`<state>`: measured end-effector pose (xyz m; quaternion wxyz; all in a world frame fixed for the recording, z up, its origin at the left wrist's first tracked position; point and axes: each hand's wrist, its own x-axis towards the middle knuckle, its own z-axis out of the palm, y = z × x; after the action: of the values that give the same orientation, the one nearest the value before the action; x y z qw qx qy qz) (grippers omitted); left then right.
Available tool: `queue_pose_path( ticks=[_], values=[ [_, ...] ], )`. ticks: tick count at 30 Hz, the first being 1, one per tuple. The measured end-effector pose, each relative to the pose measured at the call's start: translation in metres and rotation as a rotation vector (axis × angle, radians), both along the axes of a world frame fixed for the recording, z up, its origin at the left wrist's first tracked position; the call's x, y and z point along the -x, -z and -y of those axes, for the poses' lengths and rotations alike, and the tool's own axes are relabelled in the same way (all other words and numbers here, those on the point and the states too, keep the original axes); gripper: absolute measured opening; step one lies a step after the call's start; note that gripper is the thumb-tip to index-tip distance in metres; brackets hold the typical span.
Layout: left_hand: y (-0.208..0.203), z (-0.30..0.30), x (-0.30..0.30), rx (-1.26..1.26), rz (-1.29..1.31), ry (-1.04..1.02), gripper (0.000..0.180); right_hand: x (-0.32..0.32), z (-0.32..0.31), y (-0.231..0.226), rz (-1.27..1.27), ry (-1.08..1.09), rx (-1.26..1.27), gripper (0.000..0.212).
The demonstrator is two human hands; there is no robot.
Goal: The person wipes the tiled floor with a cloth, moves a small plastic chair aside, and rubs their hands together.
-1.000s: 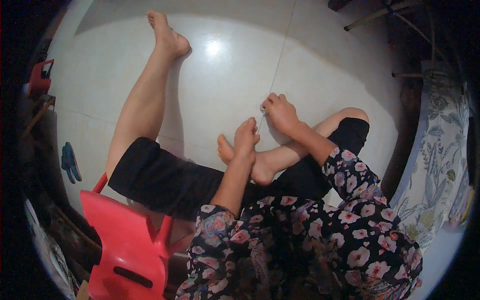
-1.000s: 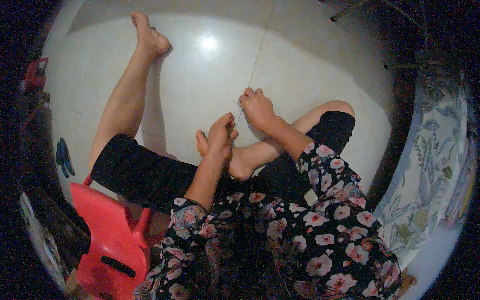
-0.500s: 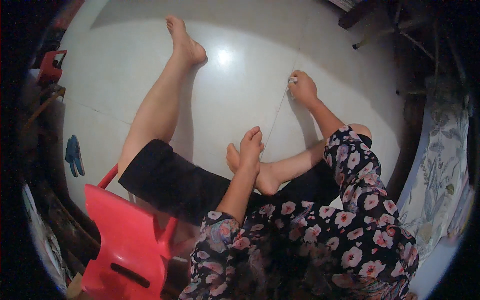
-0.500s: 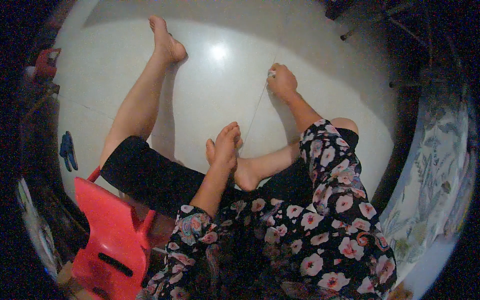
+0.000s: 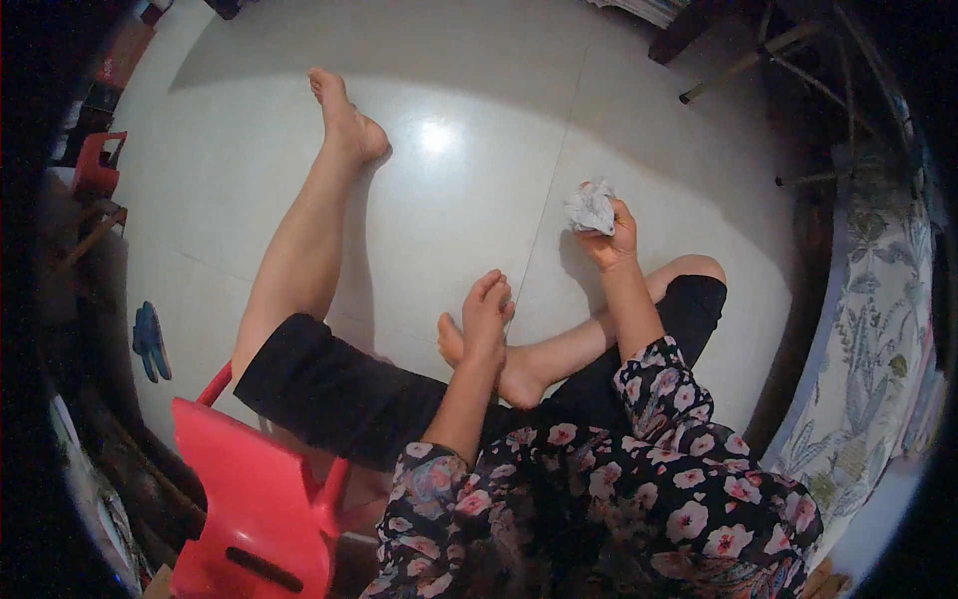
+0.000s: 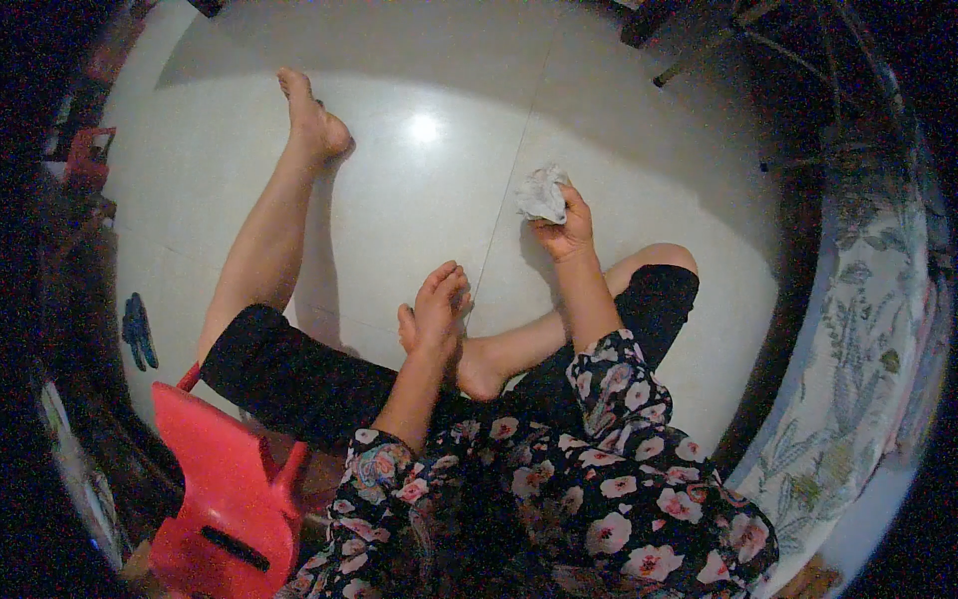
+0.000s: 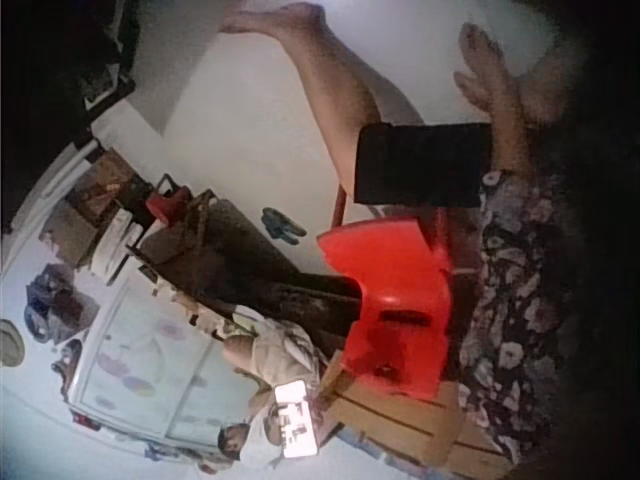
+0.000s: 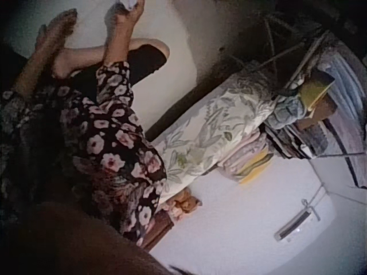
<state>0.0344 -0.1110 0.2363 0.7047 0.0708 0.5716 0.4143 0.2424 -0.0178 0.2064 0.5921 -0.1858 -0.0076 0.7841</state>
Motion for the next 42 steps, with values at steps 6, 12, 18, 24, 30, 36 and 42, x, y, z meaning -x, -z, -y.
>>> queue_pose_path(
  ticks=[6, 12, 18, 24, 30, 36, 42],
  values=[
    [-0.003, -0.002, -0.004, 0.024, 0.015, 0.008, 0.034, -0.032, 0.014, 0.000, 0.084, 0.018, 0.039, 0.028],
    [0.008, -0.001, -0.002, -0.005, 0.072, 0.040, 0.034, -0.020, -0.004, -0.028, 1.108, -0.090, 0.209, 0.027],
    [0.008, -0.001, -0.007, 0.004, 0.069, 0.024, 0.034, -0.007, -0.033, -0.013, 2.164, -0.142, -0.279, 0.030],
    [0.012, 0.001, -0.003, 0.001, 0.067, 0.014, 0.034, 0.020, -0.031, -0.017, 2.405, -0.465, -0.460, 0.033],
    [0.014, 0.001, -0.007, -0.048, 0.062, 0.031, 0.036, 0.020, -0.026, -0.015, 2.471, -0.453, -0.619, 0.035],
    [0.016, 0.002, -0.006, -0.041, 0.025, 0.045, 0.037, 0.023, -0.034, -0.022, 2.522, -0.517, -0.683, 0.024],
    [0.012, 0.002, -0.004, -0.036, 0.005, 0.058, 0.039, 0.022, -0.055, -0.020, 2.594, -0.545, -0.776, 0.019]
  ],
)
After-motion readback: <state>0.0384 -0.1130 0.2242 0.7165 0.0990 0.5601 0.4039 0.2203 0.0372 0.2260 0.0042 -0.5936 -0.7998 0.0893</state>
